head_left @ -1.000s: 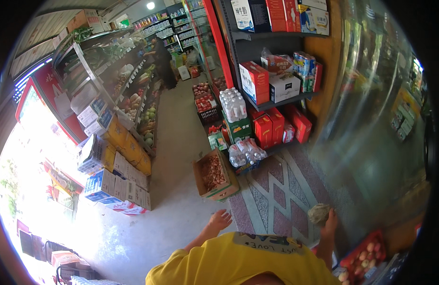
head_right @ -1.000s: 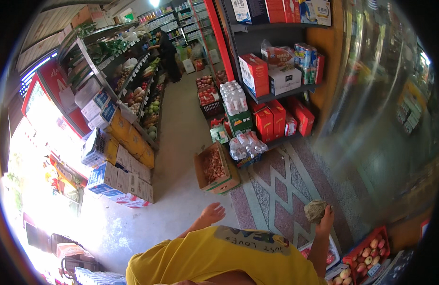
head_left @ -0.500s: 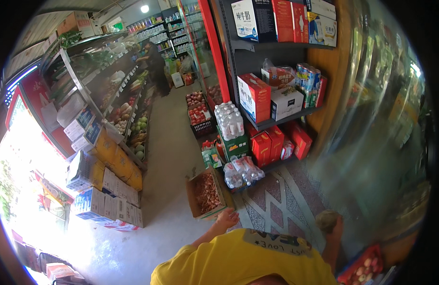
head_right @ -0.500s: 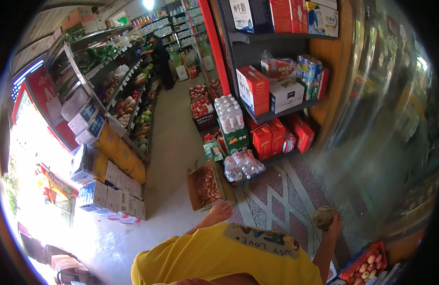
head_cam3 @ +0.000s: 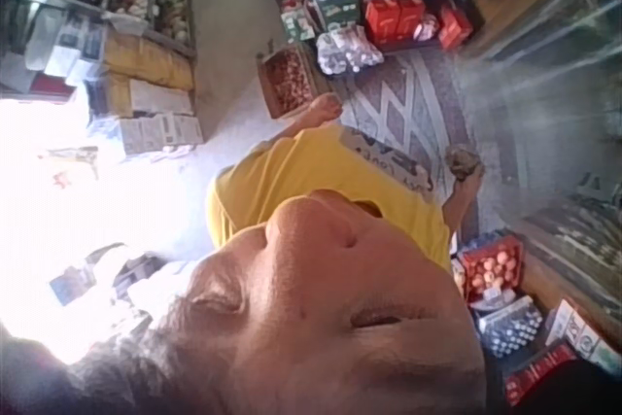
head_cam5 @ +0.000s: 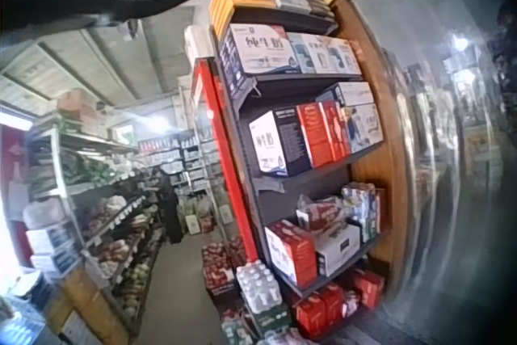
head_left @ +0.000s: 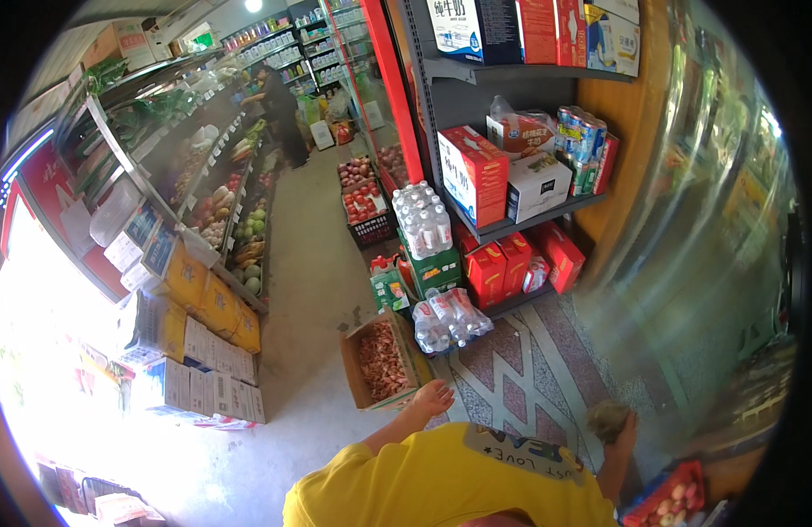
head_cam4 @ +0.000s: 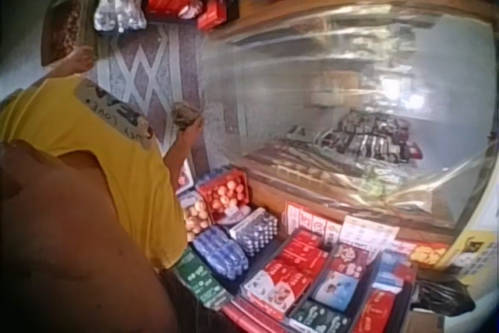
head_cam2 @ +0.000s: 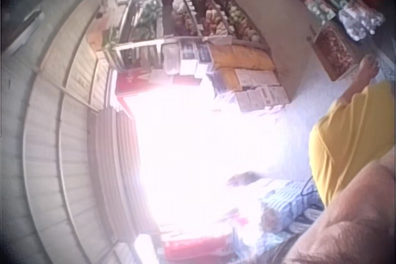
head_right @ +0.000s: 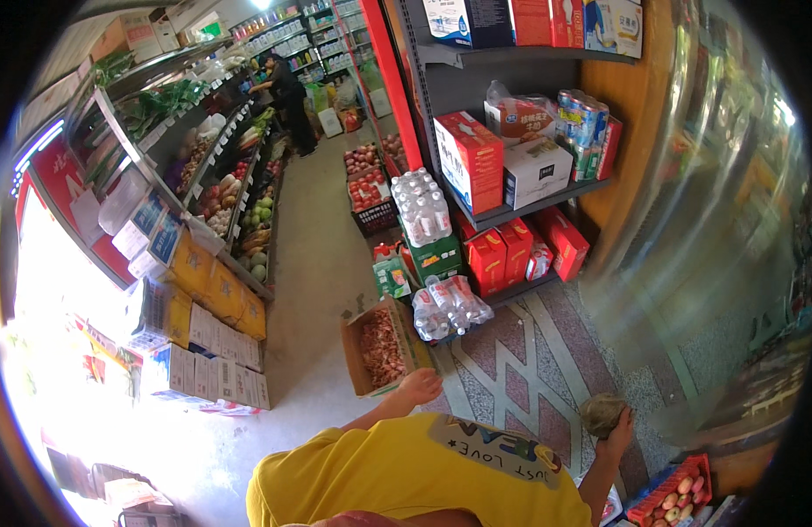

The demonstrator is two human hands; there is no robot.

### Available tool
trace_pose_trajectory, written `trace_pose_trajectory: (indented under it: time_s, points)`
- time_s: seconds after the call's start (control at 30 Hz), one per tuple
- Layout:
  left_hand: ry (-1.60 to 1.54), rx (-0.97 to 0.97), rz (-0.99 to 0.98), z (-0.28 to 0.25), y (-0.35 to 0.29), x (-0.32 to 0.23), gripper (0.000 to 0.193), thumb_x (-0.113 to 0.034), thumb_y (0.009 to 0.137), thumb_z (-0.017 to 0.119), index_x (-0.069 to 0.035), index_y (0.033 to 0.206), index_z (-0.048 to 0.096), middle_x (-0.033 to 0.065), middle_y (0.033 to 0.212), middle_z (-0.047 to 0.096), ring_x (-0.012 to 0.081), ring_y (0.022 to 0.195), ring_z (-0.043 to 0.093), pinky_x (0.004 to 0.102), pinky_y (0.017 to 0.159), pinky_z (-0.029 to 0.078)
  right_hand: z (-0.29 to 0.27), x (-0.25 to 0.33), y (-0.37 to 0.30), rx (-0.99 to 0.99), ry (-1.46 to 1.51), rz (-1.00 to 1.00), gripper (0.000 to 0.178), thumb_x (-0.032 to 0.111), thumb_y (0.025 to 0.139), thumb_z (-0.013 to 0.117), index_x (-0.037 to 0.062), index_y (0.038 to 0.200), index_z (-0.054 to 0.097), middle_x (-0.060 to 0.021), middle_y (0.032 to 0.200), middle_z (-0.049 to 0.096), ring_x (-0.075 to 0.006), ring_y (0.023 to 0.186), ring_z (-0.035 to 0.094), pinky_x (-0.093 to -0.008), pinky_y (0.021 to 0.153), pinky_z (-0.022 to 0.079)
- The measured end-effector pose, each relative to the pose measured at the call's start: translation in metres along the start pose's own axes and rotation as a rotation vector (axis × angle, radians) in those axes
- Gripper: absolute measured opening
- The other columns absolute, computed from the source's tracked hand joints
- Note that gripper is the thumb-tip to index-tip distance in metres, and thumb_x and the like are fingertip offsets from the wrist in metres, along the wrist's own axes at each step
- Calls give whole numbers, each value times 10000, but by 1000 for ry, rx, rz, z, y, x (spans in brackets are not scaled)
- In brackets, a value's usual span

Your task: The person wipes a store shelf with a cloth, moving boxes and bottles aside to clean the surface. They then place the items back on the shelf and continue wiping other areas.

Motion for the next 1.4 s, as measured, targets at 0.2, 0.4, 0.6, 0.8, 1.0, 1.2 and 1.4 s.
trace_pose_trajectory:
  time_s: [0.2, 0.4, 0.6, 0.8, 1.0, 1.2, 1.4]
  points:
    - [-6, 1, 16, 9, 2, 15, 383, -196, 855, 472, -101, 1215, 384, 68, 1273, 342, 246, 1129, 392, 390, 910, 344, 3, 8, 17, 65, 13, 34, 544, 364, 855, 485, 38, 1259, 322, -140, 1228, 402, -287, 1101, 429, -394, 889, 393]
    - [-56, -69, -1, 12, -9, 37, 377, -184, 860, 468, -89, 1214, 382, 84, 1252, 350, 247, 1124, 396, 391, 897, 349, 21, 33, 10, 24, -31, 37, 562, 374, 852, 488, 62, 1280, 300, -142, 1251, 371, -299, 1108, 420, -405, 878, 401]
    - [-103, -3, 12, 13, -9, 48, 390, -176, 857, 473, -92, 1225, 375, 89, 1239, 357, 253, 1134, 385, 393, 897, 346, 10, 37, 21, 41, -51, 30, 599, 398, 840, 498, 77, 1295, 277, -142, 1263, 354, -312, 1109, 414, -433, 856, 412]
    - [-97, 0, 54, 10, -9, 46, 311, -171, 825, 504, -56, 1107, 443, 95, 1111, 427, 263, 1061, 414, 417, 882, 344, 12, 37, 27, 67, -70, 4, 562, 406, 837, 501, 72, 1251, 320, -136, 1211, 398, -303, 1067, 447, -430, 821, 435]
    - [-41, -16, 32, 8, -11, 45, 361, -188, 862, 473, -91, 1201, 393, 91, 1208, 374, 250, 1114, 395, 389, 893, 350, 14, 28, 28, 99, -9, 14, 512, 391, 845, 495, 69, 1217, 354, -125, 1186, 420, -292, 1053, 462, -423, 813, 441]
    - [-57, 4, 30, 12, -10, 36, 289, -169, 862, 464, -82, 1135, 425, 96, 1167, 389, 260, 1070, 417, 397, 872, 365, 14, 19, 28, 146, 2, -6, 511, 386, 845, 493, 71, 1221, 353, -130, 1192, 416, -293, 1063, 457, -419, 833, 434]
    - [-41, 31, 29, 20, -20, 29, 451, -161, 878, 443, -61, 1286, 279, 111, 1339, 240, 248, 1208, 305, 374, 962, 303, 19, 18, 16, 100, 0, 12, 540, 408, 839, 493, 80, 1241, 341, -133, 1213, 406, -305, 1088, 438, -427, 844, 428]
Point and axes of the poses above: each hand's wrist, its own y-axis towards the middle knuckle, its own z-axis out of the palm, x = y × z, the point moved 7 cm from there along y, towards the middle knuckle
